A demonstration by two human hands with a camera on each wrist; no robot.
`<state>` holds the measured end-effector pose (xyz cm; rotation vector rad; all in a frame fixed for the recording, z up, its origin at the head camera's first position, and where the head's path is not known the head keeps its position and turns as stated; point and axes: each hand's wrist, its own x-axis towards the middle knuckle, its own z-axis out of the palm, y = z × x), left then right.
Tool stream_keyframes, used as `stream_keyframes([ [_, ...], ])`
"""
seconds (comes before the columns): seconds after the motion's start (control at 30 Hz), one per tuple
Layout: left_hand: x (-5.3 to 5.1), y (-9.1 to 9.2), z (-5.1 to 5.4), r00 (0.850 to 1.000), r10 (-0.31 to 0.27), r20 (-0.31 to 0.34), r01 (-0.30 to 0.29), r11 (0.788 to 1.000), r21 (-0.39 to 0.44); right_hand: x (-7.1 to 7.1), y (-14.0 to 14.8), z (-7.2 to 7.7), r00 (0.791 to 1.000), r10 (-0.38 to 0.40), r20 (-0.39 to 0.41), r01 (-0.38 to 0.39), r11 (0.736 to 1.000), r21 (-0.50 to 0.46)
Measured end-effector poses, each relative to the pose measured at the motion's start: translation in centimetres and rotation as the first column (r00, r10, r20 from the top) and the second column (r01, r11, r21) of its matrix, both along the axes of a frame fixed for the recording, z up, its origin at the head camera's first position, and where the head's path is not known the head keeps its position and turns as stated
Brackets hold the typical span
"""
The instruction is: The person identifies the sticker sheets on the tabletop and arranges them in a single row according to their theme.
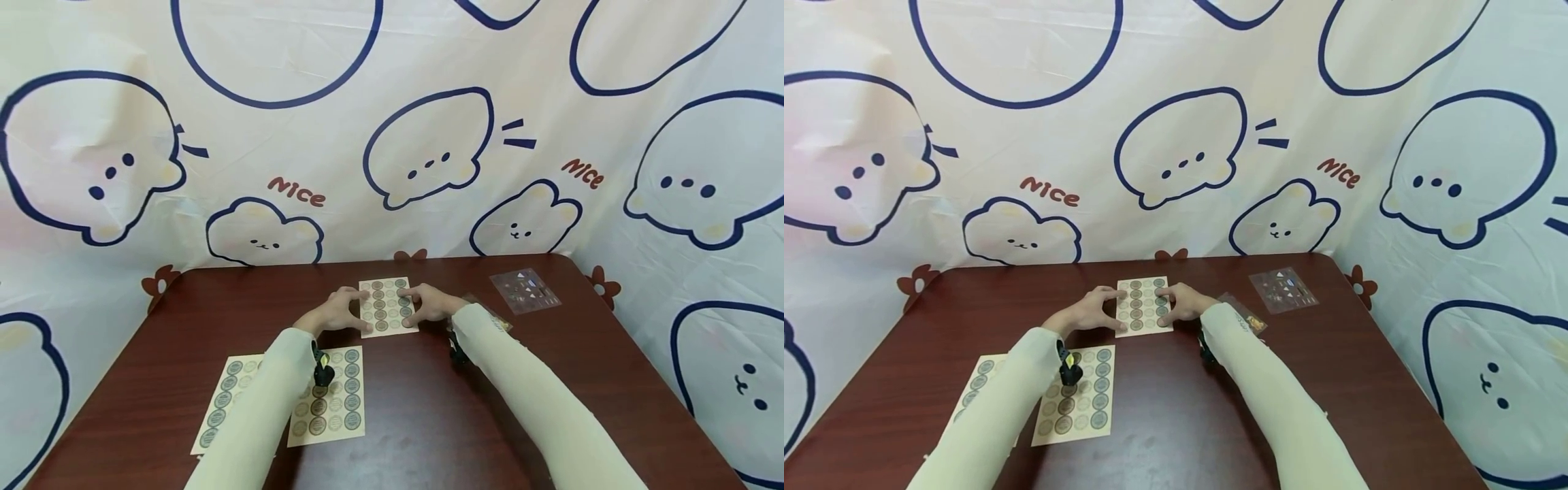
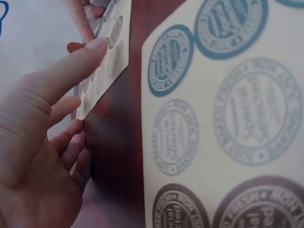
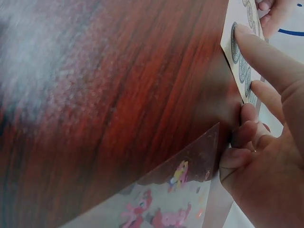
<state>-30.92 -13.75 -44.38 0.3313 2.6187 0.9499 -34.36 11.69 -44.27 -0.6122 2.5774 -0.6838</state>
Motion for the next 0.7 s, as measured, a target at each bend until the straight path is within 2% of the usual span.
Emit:
stream_keyframes([
  [0.27, 0.01, 0.08, -0.53, 1.000, -0.013, -0.020, 0.012, 1.000, -0.015, -0.34, 0.02, -0.41, 0.999, -0.034, -0.012, 0.034, 0.999, 0.021],
  [0.5, -0.01, 0.09, -0.65, 1.000, -0.003, -0.019, 0.002, 1.000, -0.022, -0.31, -0.20, -0.28, 1.000, -0.022, -0.009, 0.022, 1.000, 0.015],
  [0.7, -0.10, -0.05, -0.69, 1.000, -0.019, -0.014, 0.018, 1.000, -0.009, -0.54, -0.11, -0.39, 1.000, -0.016, -0.014, 0.016, 1.000, 0.016],
])
